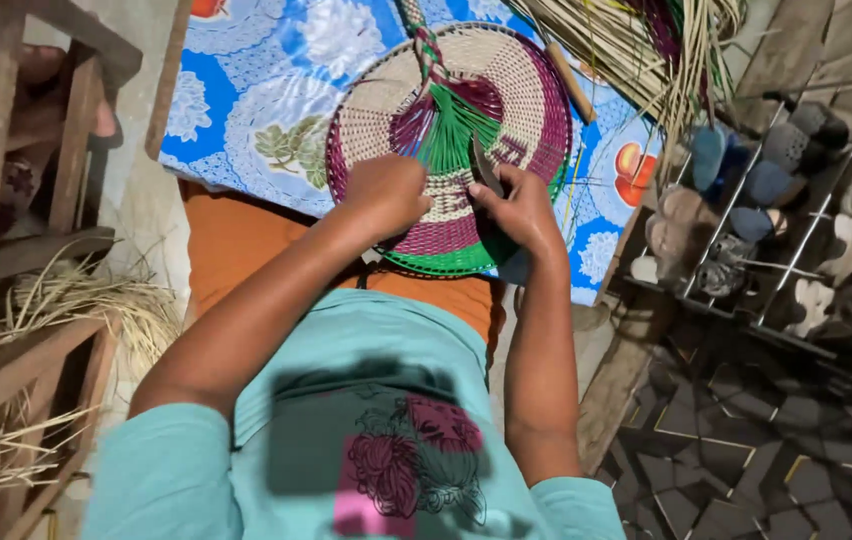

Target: The person is weaving a decorative fan using colored and natural fibers and a small hook tool.

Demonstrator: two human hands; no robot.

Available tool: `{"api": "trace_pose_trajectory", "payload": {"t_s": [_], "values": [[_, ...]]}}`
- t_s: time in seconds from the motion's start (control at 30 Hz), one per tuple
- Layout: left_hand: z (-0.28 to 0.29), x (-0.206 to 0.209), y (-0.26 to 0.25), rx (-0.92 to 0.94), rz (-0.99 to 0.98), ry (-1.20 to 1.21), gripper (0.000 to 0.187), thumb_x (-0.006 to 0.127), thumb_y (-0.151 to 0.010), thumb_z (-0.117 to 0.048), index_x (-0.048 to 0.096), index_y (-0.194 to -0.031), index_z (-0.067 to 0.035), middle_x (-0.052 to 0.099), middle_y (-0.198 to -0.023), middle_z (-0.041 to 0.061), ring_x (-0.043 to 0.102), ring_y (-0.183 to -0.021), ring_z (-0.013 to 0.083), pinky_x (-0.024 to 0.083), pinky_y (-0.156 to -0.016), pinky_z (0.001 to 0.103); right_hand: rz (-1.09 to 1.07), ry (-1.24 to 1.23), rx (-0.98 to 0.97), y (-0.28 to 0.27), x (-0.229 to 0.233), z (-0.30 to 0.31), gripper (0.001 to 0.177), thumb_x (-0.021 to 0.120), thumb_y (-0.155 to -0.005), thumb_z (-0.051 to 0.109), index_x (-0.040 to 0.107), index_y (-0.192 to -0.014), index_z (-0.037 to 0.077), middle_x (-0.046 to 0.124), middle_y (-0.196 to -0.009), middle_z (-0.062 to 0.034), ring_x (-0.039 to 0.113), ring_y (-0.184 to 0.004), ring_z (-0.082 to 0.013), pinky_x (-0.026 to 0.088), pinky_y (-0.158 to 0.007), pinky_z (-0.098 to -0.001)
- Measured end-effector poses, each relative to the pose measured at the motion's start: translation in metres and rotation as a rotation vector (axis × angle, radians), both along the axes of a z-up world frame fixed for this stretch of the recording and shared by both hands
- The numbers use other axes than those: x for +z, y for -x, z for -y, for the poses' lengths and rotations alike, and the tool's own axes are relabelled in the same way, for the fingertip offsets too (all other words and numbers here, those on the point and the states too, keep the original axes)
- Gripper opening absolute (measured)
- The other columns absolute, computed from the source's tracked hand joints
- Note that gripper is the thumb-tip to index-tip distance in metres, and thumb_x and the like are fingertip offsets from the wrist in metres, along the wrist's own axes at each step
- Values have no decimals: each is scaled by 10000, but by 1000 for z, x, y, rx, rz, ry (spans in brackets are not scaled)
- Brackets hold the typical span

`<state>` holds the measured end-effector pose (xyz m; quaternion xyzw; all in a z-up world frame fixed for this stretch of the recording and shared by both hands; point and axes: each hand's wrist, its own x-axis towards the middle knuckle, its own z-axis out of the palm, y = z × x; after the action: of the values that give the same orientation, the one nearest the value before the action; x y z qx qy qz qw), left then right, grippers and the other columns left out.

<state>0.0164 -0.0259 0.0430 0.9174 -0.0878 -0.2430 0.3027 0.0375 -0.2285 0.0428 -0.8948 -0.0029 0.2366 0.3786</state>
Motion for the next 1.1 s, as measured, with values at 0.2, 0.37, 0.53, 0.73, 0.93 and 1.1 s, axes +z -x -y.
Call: {"api": "trace_pose_trajectory", "payload": {"t_s": [0.2, 0.37, 0.53, 0.73, 0.93, 1.1], "values": [[-31, -16, 10, -50, 63, -83, 160, 594, -709, -160, 665, -770, -30, 627, -702, 173, 635, -760, 385, 497, -646, 506, 3, -114, -18, 0, 2, 5, 127, 689, -754, 146, 599, -715, 66, 580, -541, -63, 579, -487, -127, 400, -503, -204], [-133, 30, 31, 73, -239, -289, 192, 578, -776, -262, 660, -838, -100, 639, -784, 123, 581, -789, 323, 404, -651, 440, -31, -60, 10, -1, 15, 0, 175, 669, -772, 217, 554, -701, 106, 503, -576, -13, 490, -527, -109, 339, -517, -240], [-97, 86, 26, 86, -369, -102, 350, 611, -756, -231, 647, -921, 76, 617, -932, 325, 541, -980, 493, 410, -838, 547, 79, 191, 71, 4, 39, -29, 443, 786, -621, 419, 577, -702, 36, 568, -595, -216, 592, -633, -393, 431, -573, -402], [-9, 6, -3, -33, -166, -34, 416, 594, -738, -501, 677, -791, -97, 654, -798, 145, 623, -876, 351, 470, -730, 490, 138, 236, 66, 2, 3, -5, 329, 738, -654, 348, 577, -721, 70, 597, -662, -153, 603, -726, -366, 438, -615, -398], [-21, -22, 5, -43, 24, -61, 195, 600, -737, -256, 671, -756, -76, 625, -699, 162, 635, -759, 375, 496, -652, 490, -56, -208, -100, 2, -3, 10, 117, 698, -734, 157, 639, -758, 59, 588, -562, -76, 576, -484, -131, 409, -494, -202], [-124, 33, 31, 55, -150, -315, 241, 598, -733, -278, 690, -805, -68, 656, -755, 180, 631, -826, 376, 487, -706, 463, -74, -258, -111, 2, -10, 12, 124, 705, -728, 148, 631, -764, 54, 581, -559, -73, 571, -473, -124, 416, -490, -199]]}}
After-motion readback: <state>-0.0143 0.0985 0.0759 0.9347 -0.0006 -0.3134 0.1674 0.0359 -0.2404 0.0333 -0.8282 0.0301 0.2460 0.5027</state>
